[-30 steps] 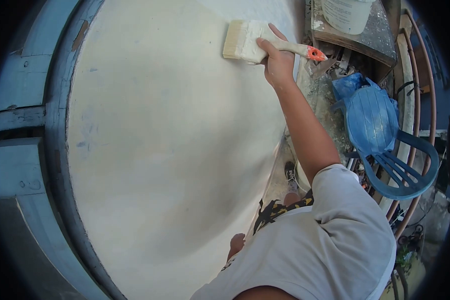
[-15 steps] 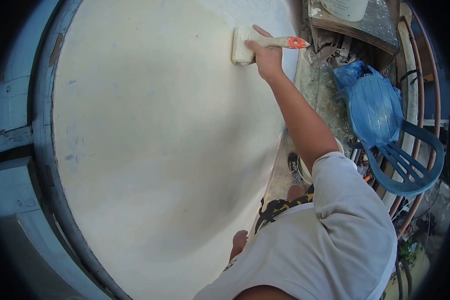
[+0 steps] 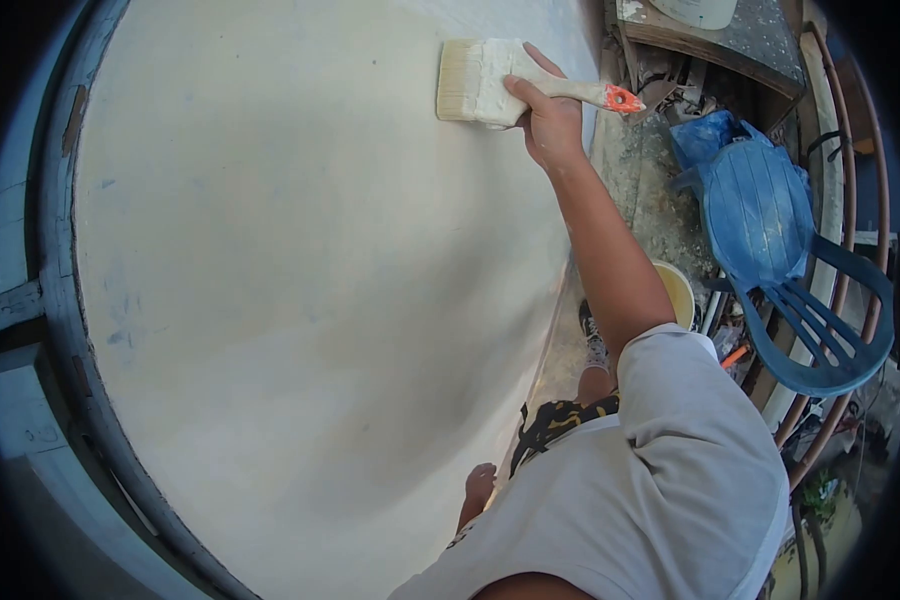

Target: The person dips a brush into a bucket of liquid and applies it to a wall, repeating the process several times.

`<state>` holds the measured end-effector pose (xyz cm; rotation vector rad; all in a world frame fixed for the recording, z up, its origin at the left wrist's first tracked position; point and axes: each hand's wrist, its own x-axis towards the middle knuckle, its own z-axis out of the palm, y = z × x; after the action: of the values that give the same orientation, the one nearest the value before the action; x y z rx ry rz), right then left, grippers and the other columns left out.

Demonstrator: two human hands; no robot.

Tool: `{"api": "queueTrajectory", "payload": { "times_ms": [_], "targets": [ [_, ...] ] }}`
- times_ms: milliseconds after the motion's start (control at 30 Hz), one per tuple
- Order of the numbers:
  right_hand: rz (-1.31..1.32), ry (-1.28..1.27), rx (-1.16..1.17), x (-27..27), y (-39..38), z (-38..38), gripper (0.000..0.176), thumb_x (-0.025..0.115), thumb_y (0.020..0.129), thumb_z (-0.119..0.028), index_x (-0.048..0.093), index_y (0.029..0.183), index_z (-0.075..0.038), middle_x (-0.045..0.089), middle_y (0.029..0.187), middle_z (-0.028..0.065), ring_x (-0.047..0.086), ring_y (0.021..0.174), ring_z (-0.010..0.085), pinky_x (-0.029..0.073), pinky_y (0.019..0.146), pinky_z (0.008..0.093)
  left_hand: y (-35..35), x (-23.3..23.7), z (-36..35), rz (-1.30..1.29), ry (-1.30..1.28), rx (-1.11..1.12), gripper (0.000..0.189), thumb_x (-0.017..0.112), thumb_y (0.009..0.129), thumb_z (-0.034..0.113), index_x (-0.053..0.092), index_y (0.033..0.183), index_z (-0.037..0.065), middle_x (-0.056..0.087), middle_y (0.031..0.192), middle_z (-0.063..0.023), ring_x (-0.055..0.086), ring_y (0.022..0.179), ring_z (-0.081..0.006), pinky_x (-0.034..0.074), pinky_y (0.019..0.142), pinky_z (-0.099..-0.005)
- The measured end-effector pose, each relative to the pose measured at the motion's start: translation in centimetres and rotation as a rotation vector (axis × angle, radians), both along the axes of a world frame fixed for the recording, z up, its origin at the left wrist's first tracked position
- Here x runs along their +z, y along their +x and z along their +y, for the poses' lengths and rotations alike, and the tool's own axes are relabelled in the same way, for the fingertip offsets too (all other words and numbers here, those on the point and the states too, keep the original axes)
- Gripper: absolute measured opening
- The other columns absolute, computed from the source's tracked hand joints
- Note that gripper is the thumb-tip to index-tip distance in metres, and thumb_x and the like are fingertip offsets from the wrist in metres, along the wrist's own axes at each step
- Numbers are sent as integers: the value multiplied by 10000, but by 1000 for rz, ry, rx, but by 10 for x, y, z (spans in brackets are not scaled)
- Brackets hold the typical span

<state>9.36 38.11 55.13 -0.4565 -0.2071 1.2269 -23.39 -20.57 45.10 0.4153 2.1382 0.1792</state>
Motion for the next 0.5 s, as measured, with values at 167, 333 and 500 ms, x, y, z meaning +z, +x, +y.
{"api": "queueTrajectory", "payload": {
  "times_ms": [167,333,500],
  "targets": [
    [-341,-173,-87,-80,-7,6,498,624,769,23,528,1255,-29,614,1072,144,627,860,177,525,776,280,1,6,2,29,-40,11,290,581,852,225,615,1073,40,652,980,-70,630,760,-160,502,654,-295],
    [-690,-182,-108,-36,-22,22,526,638,752,5,505,1260,-2,624,1031,128,628,860,186,552,736,301,-32,-26,-30,59,147,-483,260,608,786,156,618,1014,32,638,983,-109,607,937,-236,501,746,-339],
    [-272,34,51,72,5,13,513,634,773,-6,507,1269,-29,621,1005,142,626,839,178,569,570,311,-24,-10,2,277,-1,-1299,264,605,771,146,615,1007,25,627,982,-128,591,985,-256,495,762,-358]
  ]
}}
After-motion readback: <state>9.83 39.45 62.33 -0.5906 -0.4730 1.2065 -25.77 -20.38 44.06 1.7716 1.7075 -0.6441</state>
